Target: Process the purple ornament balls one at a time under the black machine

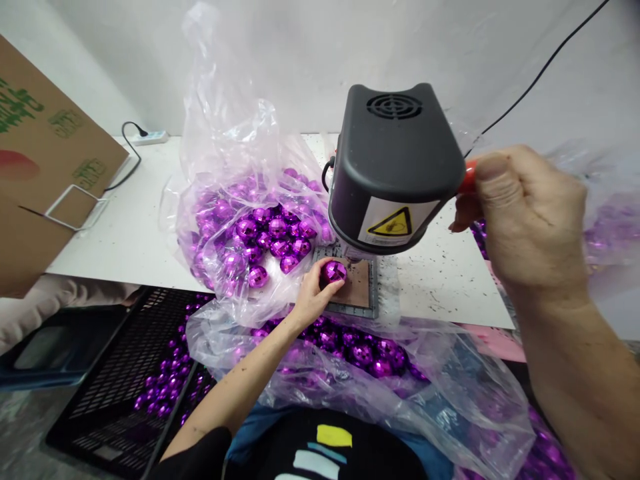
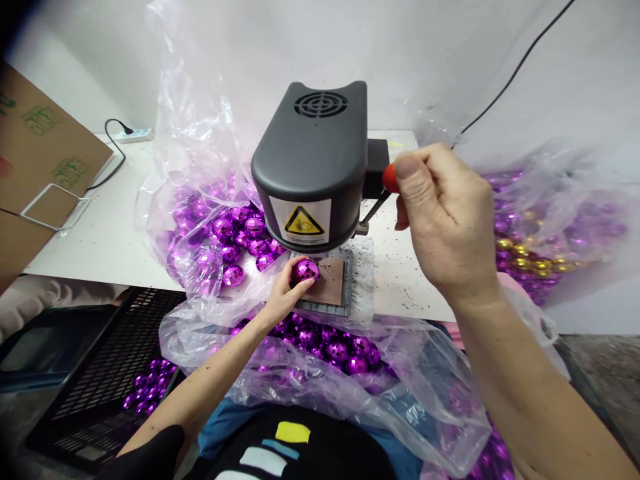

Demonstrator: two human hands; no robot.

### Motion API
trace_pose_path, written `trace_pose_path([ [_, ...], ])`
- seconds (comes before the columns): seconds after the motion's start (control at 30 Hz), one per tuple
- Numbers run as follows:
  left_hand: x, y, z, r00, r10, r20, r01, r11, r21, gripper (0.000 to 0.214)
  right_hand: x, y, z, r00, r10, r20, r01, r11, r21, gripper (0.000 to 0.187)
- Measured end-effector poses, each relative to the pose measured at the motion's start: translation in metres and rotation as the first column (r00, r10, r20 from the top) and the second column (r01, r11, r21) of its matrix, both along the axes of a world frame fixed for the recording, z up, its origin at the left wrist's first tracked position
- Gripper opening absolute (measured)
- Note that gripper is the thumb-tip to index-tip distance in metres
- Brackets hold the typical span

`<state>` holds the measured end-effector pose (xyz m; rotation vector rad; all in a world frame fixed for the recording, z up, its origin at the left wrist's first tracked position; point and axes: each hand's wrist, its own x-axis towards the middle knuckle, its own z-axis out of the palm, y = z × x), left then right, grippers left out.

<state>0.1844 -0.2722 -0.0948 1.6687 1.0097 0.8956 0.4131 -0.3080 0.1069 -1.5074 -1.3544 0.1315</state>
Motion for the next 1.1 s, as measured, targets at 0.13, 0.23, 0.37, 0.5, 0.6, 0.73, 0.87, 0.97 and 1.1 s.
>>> trace_pose_path([
  [0.13, 0.007, 0.004, -0.002, 0.994, 0.007, -0.113, 0.013, 0.985, 0.172, 0.045, 0.001, 0.0, 0.001, 1.0, 0.02, -0.005, -0.02, 1.0, 0.006, 0.046],
  [0.23, 0.013, 0.001, -0.001, 0.984, 0.0, -0.18, 0.055, 0.953, 0.297, 0.045, 0.001, -0.001, 0.001, 1.0, 0.031, -0.006, -0.031, 1.0, -0.005, 0.045],
  [0.37, 0.022, -0.003, -0.001, 0.97, 0.042, -0.239, 0.044, 0.938, 0.343, 0.046, 0.001, -0.003, 0.001, 1.0, 0.021, -0.018, -0.022, 1.0, -0.019, 0.045],
  [0.5, 0.026, -0.003, 0.0, 0.96, 0.007, -0.279, 0.086, 0.944, 0.318, 0.041, -0.001, -0.004, 0.004, 1.0, 0.025, -0.006, -0.025, 1.0, -0.015, 0.043],
  [0.6, 0.026, -0.004, 0.001, 0.952, 0.003, -0.307, 0.092, 0.951, 0.294, 0.039, -0.002, -0.002, 0.005, 0.999, 0.033, 0.016, -0.033, 0.999, -0.002, 0.042],
  [0.73, 0.027, -0.006, -0.002, 0.947, 0.046, -0.317, 0.047, 0.959, 0.28, 0.04, -0.003, 0.002, 0.003, 0.999, 0.04, 0.007, -0.04, 0.999, 0.0, 0.04],
  [0.87, 0.028, -0.006, -0.003, 0.947, 0.059, -0.316, 0.037, 0.957, 0.289, 0.043, -0.003, 0.002, 0.003, 0.999, 0.039, 0.007, -0.039, 0.999, -0.01, 0.04],
  [0.97, 0.028, -0.006, -0.002, 0.943, 0.048, -0.329, 0.043, 0.964, 0.264, 0.042, -0.004, 0.003, 0.006, 1.0, 0.027, 0.016, -0.027, 1.0, -0.007, 0.04],
  [1.1, 0.027, -0.005, 0.0, 0.945, 0.031, -0.325, 0.052, 0.968, 0.244, 0.042, -0.004, 0.009, 0.009, 0.999, 0.03, 0.02, -0.029, 0.999, -0.014, 0.043],
])
